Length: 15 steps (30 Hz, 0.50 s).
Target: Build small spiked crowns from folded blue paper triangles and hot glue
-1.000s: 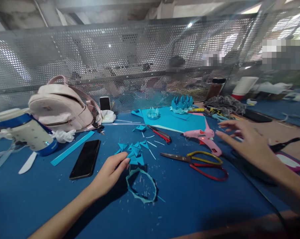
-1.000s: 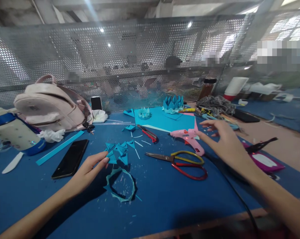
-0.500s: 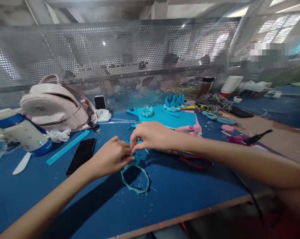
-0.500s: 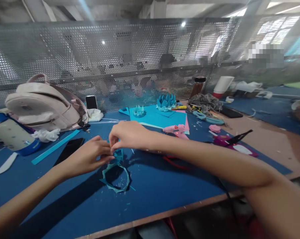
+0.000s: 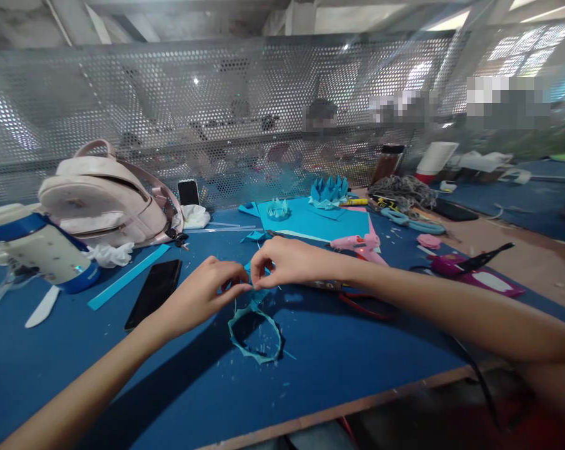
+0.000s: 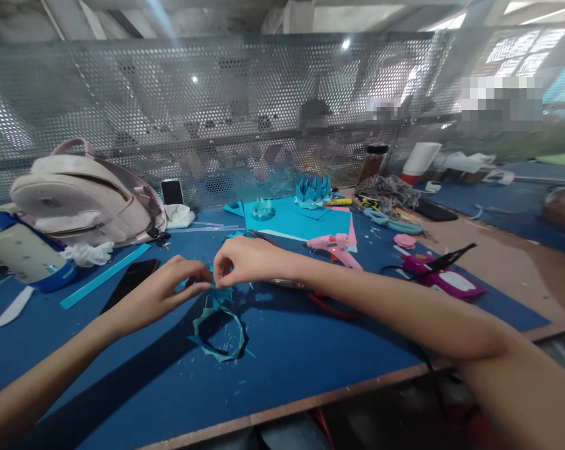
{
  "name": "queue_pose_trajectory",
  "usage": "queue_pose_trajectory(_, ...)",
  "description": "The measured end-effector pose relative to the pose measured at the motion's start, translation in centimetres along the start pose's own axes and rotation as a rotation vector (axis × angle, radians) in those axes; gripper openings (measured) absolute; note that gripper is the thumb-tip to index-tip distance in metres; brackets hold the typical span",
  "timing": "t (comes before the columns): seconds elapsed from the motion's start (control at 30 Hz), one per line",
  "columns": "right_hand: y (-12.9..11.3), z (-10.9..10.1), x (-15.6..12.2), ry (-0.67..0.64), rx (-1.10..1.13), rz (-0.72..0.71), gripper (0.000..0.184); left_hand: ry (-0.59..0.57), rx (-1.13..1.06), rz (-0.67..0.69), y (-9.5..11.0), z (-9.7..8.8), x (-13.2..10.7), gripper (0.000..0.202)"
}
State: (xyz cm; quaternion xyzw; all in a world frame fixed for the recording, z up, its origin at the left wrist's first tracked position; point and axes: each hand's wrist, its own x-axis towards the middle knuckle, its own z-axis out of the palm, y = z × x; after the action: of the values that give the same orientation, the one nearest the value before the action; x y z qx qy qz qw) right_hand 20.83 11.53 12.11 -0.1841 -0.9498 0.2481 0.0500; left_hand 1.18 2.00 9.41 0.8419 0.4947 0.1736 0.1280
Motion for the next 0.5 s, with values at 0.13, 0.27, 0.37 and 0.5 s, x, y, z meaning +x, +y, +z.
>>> queue_pose_trajectory(0.13, 1.3, 0.0, -1.9, 0.056, 0.172, -0.025, 0.008, 0.123, -0.202, -0.059, -0.2, 1.1, -2.8, 0.029)
queue_pose_trajectory(0.27, 2.6, 0.6, -3.8, 0.145, 0.328, 0.015, 0.014, 0.051, -0.192, 0.024, -0.2, 3.9, -5.0, 0.035)
queue_pose_trajectory(0.37, 3.1, 1.3, -4.6, 0.106, 0.463, 0.028, 0.017, -0.012, -0.132, 0.05, 0.2, 5.9, -5.3, 0.028)
queue_pose_trajectory(0.5, 3.1, 2.2, -5.0, -0.169, 0.564, -0.067, 0.017, 0.01, -0.158, 0.027, 0.4, 6.9, -4.5, 0.007)
